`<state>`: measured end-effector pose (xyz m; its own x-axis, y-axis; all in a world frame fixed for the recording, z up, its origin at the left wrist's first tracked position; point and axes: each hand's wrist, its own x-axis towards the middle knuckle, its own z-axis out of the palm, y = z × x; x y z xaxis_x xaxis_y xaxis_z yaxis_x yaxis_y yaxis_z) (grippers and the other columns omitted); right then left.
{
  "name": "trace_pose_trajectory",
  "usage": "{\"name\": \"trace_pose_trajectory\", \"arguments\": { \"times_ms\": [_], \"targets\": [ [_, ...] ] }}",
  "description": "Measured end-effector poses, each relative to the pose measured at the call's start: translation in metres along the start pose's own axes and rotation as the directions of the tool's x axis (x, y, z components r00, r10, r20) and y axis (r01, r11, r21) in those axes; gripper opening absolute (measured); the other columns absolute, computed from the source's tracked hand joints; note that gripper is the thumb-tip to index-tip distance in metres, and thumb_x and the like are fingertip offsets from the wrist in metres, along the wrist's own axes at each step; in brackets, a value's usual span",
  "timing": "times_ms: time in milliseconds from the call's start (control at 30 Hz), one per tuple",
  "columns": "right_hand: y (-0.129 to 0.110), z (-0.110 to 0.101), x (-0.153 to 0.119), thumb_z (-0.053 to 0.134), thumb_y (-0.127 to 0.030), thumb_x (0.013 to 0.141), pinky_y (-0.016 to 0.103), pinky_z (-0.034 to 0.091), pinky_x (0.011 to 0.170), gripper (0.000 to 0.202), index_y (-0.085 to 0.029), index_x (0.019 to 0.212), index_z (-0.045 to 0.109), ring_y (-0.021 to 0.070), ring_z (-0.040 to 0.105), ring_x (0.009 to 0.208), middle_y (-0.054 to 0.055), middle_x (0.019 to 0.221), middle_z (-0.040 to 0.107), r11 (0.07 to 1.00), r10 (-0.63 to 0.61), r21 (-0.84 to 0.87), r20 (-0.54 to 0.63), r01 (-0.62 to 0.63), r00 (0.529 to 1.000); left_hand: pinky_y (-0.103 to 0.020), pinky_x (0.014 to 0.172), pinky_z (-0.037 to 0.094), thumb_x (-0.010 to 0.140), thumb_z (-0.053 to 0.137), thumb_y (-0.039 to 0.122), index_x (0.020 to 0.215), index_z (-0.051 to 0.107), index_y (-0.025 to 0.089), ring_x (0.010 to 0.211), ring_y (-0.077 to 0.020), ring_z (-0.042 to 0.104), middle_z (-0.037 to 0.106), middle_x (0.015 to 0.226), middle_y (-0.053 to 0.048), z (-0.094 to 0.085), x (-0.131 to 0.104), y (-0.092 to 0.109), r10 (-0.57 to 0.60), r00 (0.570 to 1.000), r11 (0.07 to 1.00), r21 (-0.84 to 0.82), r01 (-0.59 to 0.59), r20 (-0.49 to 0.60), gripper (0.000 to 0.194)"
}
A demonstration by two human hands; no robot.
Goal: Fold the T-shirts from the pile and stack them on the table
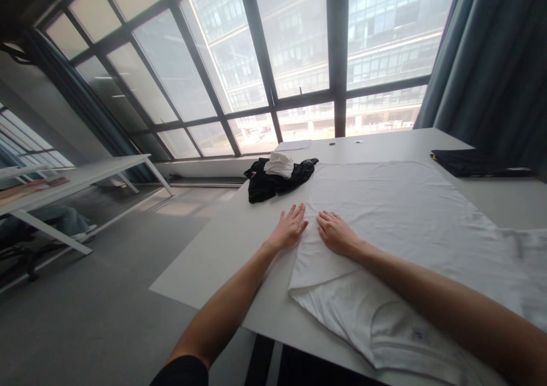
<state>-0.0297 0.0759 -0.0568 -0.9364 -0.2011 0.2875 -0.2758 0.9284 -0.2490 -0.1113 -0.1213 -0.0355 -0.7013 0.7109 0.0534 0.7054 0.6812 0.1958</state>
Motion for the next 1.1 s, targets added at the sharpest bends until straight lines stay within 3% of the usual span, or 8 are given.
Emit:
{"name": "trace_pose_trajectory", "arguments": {
  "times_ms": [100, 233, 300, 467, 567, 733, 933, 1100],
  "targets": [
    [-0.001, -0.001, 0.001, 0.04, -0.022, 0.101, 0.044, 0.028, 0.12, 0.041, -0.009, 0.135, 0.06, 0.0285, 0.041, 0.145, 0.019, 0.151, 0.051, 1.0, -0.002, -0.004, 0.002, 0.002, 1.0, -0.057, 0.124, 0.014, 0.107, 0.023, 0.034, 0.164, 0.016, 0.02, 0.158, -0.0258, 0.007, 0.016, 0.169, -0.011, -0.003, -0.003, 0.002, 0.024, 0.996, 1.0, 0.0, -0.024, -0.085, 0.059],
    [0.0, 0.001, 0.001, 0.039, -0.023, 0.101, 0.045, 0.027, 0.12, 0.045, -0.008, 0.14, 0.055, 0.0282, 0.042, 0.144, 0.018, 0.152, 0.051, 1.0, -0.008, 0.0, 0.003, 0.008, 1.0, -0.06, 0.123, 0.008, 0.106, 0.027, 0.054, 0.165, 0.01, 0.021, 0.158, -0.0284, 0.003, 0.01, 0.17, -0.01, 0.003, -0.012, 0.012, 0.139, 0.983, 0.99, 0.021, -0.143, 0.12, 0.069],
    [0.001, 0.002, 0.001, 0.039, -0.023, 0.101, 0.044, 0.027, 0.121, 0.045, -0.008, 0.141, 0.055, 0.028, 0.041, 0.144, 0.018, 0.152, 0.051, 1.0, -0.007, -0.003, 0.002, 0.007, 1.0, -0.064, 0.122, 0.008, 0.103, 0.026, 0.064, 0.165, 0.006, 0.021, 0.157, -0.0315, 0.002, 0.005, 0.17, -0.011, 0.004, -0.016, 0.017, 0.107, 0.972, 0.993, 0.029, -0.116, 0.208, 0.078],
    [0.002, 0.002, 0.001, 0.04, -0.022, 0.101, 0.043, 0.026, 0.121, 0.043, -0.01, 0.138, 0.058, 0.0263, 0.041, 0.145, 0.016, 0.152, 0.051, 1.0, -0.004, -0.004, 0.016, 0.004, 1.0, -0.067, 0.121, 0.005, 0.102, 0.02, 0.069, 0.165, 0.002, 0.02, 0.157, -0.0344, -0.001, -0.003, 0.17, -0.01, -0.003, -0.023, 0.019, 0.003, 0.963, 0.998, 0.058, -0.019, 0.27, 0.082],
    [0.002, 0.002, 0.001, 0.04, -0.023, 0.1, 0.042, 0.027, 0.12, 0.043, -0.011, 0.137, 0.058, 0.0264, 0.042, 0.144, 0.016, 0.151, 0.052, 1.0, -0.008, -0.002, 0.001, 0.008, 1.0, -0.067, 0.121, 0.006, 0.103, 0.02, 0.067, 0.165, 0.004, 0.017, 0.157, -0.0345, -0.002, -0.001, 0.17, -0.012, -0.005, -0.023, 0.022, -0.011, 0.974, 0.997, 0.082, -0.008, 0.227, 0.081],
    [0.004, 0.006, 0.002, 0.039, -0.022, 0.1, 0.041, 0.027, 0.121, 0.046, -0.009, 0.14, 0.057, 0.0261, 0.043, 0.143, 0.016, 0.151, 0.053, 1.0, -0.006, -0.012, -0.013, 0.006, 1.0, -0.055, 0.125, 0.011, 0.108, 0.018, 0.05, 0.163, 0.016, 0.011, 0.158, -0.0261, 0.004, 0.012, 0.169, -0.014, 0.002, -0.016, 0.034, 0.045, 0.999, 0.994, 0.103, -0.047, 0.018, 0.068],
    [0.006, 0.009, 0.002, 0.032, -0.02, 0.101, 0.038, 0.025, 0.121, 0.049, -0.009, 0.143, 0.055, 0.0242, 0.042, 0.144, 0.014, 0.153, 0.051, 0.999, -0.003, -0.039, 0.0, 0.003, 1.0, -0.059, 0.123, 0.013, 0.105, 0.023, 0.061, 0.163, 0.017, 0.014, 0.157, -0.0299, 0.008, 0.011, 0.169, -0.014, 0.011, -0.015, 0.037, 0.053, 0.99, 0.998, 0.037, -0.059, 0.133, 0.075],
    [0.002, 0.004, 0.0, 0.033, -0.031, 0.104, 0.044, 0.02, 0.122, 0.054, -0.008, 0.151, 0.045, 0.0257, 0.033, 0.149, 0.016, 0.159, 0.042, 0.995, 0.071, -0.068, -0.024, -0.072, 0.997, -0.06, 0.123, 0.012, 0.105, 0.023, 0.058, 0.163, 0.02, 0.015, 0.157, -0.0287, 0.009, 0.014, 0.169, -0.014, 0.01, -0.013, 0.034, 0.052, 0.991, 0.999, 0.006, -0.053, 0.12, 0.072]
  ]
}}
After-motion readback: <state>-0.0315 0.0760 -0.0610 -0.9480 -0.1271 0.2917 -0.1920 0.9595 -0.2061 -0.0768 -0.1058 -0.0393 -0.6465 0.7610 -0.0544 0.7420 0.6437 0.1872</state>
